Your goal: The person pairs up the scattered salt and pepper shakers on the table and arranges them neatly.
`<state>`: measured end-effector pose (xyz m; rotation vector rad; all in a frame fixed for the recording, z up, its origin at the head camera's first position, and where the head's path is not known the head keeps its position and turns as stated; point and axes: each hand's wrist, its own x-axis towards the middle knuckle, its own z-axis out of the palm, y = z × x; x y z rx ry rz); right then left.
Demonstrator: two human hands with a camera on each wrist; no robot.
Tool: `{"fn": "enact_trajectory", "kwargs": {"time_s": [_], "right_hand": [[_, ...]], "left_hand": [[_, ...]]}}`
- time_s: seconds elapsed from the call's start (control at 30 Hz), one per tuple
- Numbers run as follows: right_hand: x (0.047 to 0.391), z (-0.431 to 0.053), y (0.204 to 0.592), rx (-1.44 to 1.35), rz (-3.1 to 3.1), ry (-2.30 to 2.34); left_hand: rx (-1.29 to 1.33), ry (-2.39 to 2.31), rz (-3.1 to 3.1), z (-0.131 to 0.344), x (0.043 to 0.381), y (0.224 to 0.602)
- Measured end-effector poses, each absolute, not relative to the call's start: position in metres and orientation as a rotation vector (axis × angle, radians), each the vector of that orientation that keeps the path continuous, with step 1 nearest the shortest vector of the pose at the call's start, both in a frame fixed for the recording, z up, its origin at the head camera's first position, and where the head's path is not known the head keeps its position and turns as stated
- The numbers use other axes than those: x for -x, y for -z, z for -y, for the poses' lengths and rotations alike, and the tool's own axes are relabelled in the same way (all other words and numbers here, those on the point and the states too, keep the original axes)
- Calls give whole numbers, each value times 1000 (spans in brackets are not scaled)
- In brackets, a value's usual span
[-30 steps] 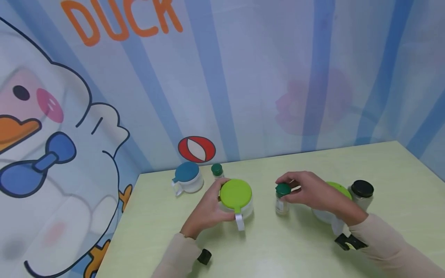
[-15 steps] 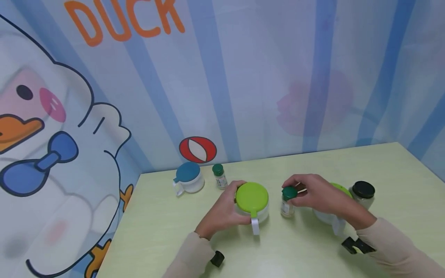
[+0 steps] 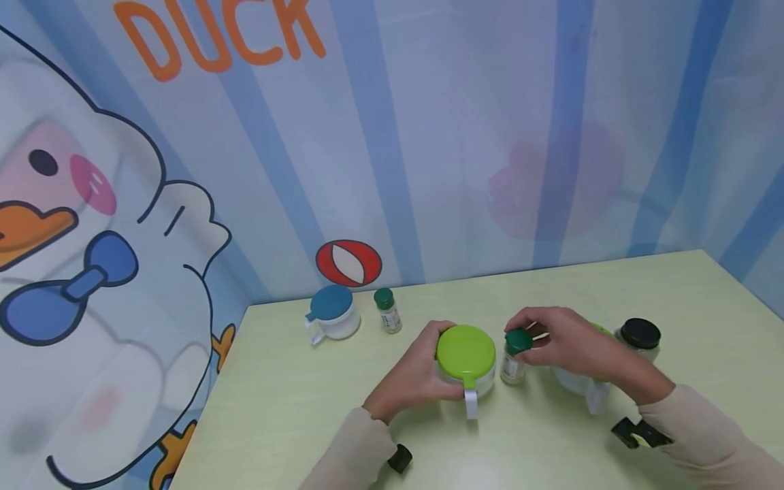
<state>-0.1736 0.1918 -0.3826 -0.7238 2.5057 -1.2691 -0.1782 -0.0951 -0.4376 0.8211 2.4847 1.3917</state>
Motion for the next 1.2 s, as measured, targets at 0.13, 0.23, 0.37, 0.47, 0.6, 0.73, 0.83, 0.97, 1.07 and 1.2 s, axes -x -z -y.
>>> {"fn": "enact_trajectory", "kwargs": {"time_s": [0.13,0.23,0.37,0.47,0.6,0.73,0.83,0.97,1.07,1.2], "right_hand": [[176,-197,385,734,-2509,1276],[177,-201,388,752,-2517,1278],[178,-202,389,767,-2504,1291],[178,-202,389,749,-2495,1290],[178,-203,390,730,-2487,1276],[178,-203,390,733,-2470,1273],[177,-203,389,742,-2452,1274],[177,-204,389,748,-2436,1270],[178,-204,389,733,-2432,1257],[179,-202,388,730,-2438,1230]], "left_hand": [[-827,-1383,-2474,90,178,437],[-840,-1386,-2464,87,177,438],[-855,-1390,-2455,83,177,440],[-865,-1384,-2454,81,177,441],[-869,-1367,-2458,79,177,443],[-873,-1355,-2459,76,177,444],[-875,-1355,-2454,74,177,445],[-875,-1346,-2456,73,177,447],[-874,-1333,-2461,72,177,448],[-867,-1328,-2461,72,177,449]]}}
